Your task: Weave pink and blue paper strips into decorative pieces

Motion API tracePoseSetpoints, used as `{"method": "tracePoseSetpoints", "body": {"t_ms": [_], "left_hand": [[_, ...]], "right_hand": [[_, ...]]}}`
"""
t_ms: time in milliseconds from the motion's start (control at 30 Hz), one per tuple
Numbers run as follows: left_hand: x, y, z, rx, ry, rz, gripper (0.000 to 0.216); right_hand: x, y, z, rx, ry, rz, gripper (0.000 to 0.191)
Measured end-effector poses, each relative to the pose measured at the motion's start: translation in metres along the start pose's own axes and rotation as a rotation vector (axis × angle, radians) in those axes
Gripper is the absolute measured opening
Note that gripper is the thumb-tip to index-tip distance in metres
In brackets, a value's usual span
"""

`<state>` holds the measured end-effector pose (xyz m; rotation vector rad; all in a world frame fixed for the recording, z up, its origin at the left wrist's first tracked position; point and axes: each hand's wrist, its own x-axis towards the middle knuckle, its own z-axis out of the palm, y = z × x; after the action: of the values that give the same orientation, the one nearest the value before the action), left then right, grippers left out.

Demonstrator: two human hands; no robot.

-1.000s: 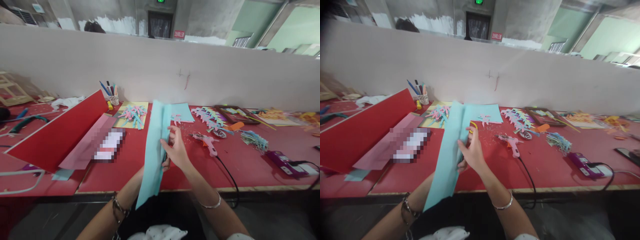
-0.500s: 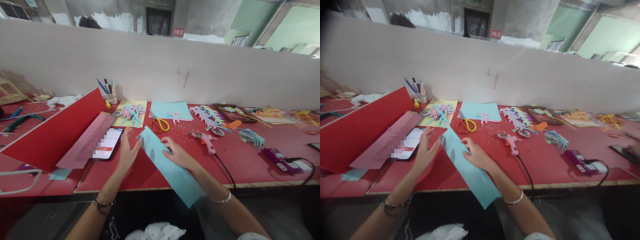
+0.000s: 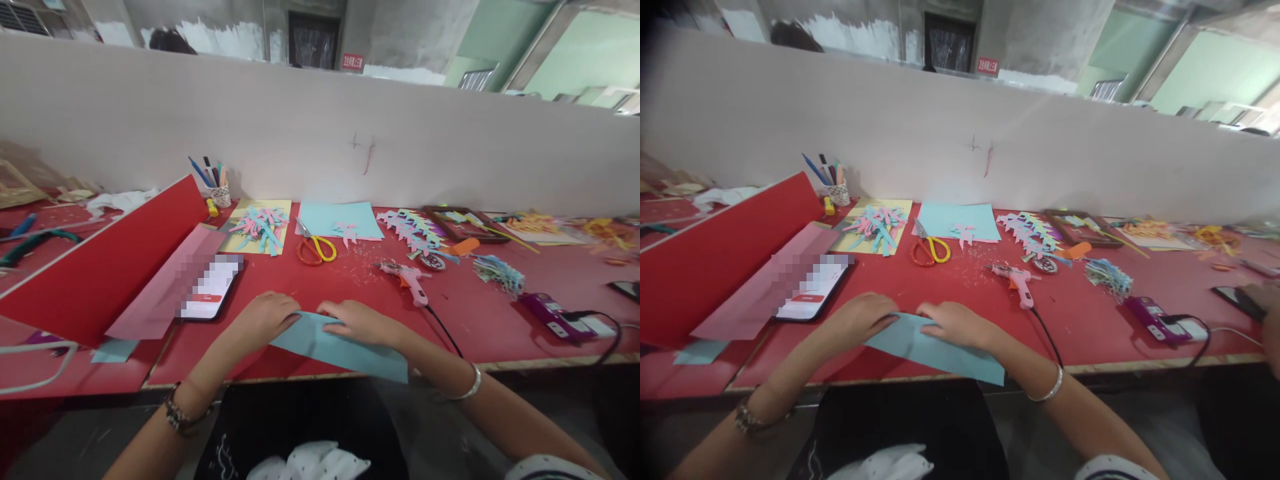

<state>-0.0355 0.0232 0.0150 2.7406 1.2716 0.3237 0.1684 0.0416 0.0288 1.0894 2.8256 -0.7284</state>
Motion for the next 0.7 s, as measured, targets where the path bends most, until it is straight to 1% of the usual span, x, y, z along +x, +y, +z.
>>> {"method": "tracePoseSetpoints", "body": {"t_ms": [33,133,200,300,433,533,600,633,700], "left_hand": [[-0.003,-0.002,-0.001,-0.050,-0.013,-0.022,0.024],[-0.012,-0.007,-0.004,-0.205,-0.064,-0.103,0.027],[-0.017,-0.010,-0.007,-0.340,-0.091,-0.145,0.030],[-0.023,-0.014,-0.012,-0.502,-0.087,-0.200,0.032],[-0.034,-0.023,-0.013,-0.556,-0.067,-0.274,0.033],[-0.040,-0.025,-0.011,-0.576,-0.075,-0.294,0.033],[-0.039,-0.020,-0.011,-0.578,-0.091,-0.286,0.033],[-0.036,-0.015,-0.011,-0.574,-0.097,-0.277,0.033],[-0.027,-0.002,-0.012,-0.558,-0.075,-0.249,0.032]], "right_hand": [[-0.001,0.002,0.000,-0.022,-0.016,-0.017,0.014],[-0.006,0.009,0.000,-0.025,-0.004,-0.058,0.024],[-0.010,0.014,0.000,0.027,0.021,-0.075,0.027],[-0.020,0.021,-0.003,0.143,0.002,-0.078,0.030],[-0.040,0.031,-0.009,0.258,-0.021,-0.016,0.032],[-0.056,0.043,-0.015,0.294,-0.055,0.046,0.034],[-0.060,0.047,-0.019,0.254,-0.094,0.069,0.033],[-0.059,0.046,-0.022,0.211,-0.088,0.077,0.031],[-0.051,0.035,-0.024,0.125,-0.010,0.070,0.023]]}}
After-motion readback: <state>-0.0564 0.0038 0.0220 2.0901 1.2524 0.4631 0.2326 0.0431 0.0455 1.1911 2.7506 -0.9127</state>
